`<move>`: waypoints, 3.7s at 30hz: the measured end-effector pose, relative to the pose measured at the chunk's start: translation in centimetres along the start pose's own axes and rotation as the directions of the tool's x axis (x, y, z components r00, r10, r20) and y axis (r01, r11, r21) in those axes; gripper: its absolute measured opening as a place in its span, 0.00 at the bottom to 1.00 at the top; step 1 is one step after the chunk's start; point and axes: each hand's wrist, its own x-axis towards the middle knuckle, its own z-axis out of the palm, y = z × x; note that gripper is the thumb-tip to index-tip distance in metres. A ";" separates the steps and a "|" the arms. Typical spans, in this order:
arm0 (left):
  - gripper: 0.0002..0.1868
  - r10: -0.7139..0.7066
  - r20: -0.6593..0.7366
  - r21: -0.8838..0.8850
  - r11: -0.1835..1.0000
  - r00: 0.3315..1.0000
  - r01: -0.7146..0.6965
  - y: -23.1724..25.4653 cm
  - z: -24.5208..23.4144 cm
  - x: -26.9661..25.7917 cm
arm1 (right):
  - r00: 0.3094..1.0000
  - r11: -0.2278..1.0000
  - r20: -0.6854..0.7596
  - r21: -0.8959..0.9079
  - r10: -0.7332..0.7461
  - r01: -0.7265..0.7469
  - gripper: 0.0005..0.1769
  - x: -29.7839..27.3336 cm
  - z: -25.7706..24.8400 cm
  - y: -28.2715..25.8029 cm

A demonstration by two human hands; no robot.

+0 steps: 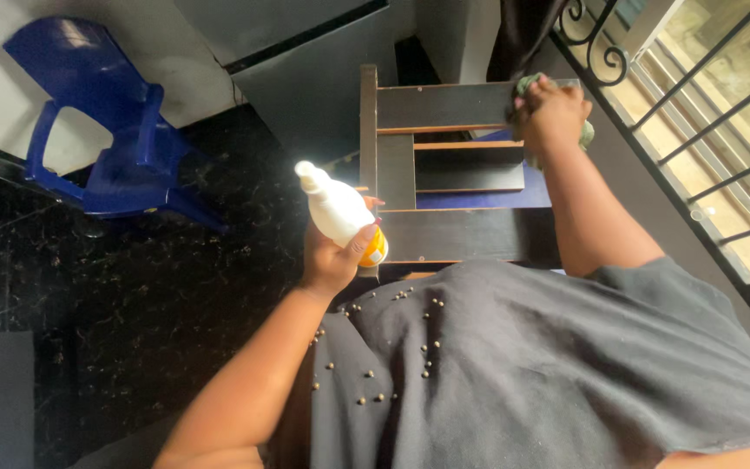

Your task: The person cleans a wooden shelf unit by spraying a cleaning solution from a white bottle and wiping the surfaces with a green cloth. They methodically clean each shelf and the sides of the unit, occasionally repositioning the shelf to access different areas.

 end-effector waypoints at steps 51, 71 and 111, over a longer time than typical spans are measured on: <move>0.14 -0.116 0.146 -0.076 0.989 0.983 0.128 -1.7 -1.6 0.9 | 0.938 0.987 0.338 -0.162 0.076 -0.022 0.13 1.4 -9.5 -9.5; 0.19 -0.094 0.142 -0.064 0.993 0.985 0.104 -1.9 -1.4 1.1 | 0.928 0.953 0.325 -0.172 -0.184 0.250 0.16 2.0 -9.2 -16.5; 0.21 -0.092 0.207 -0.118 0.986 0.974 0.118 -2.0 -1.2 1.3 | 0.861 0.873 0.144 0.071 -0.488 0.482 0.26 -2.2 -9.3 -19.9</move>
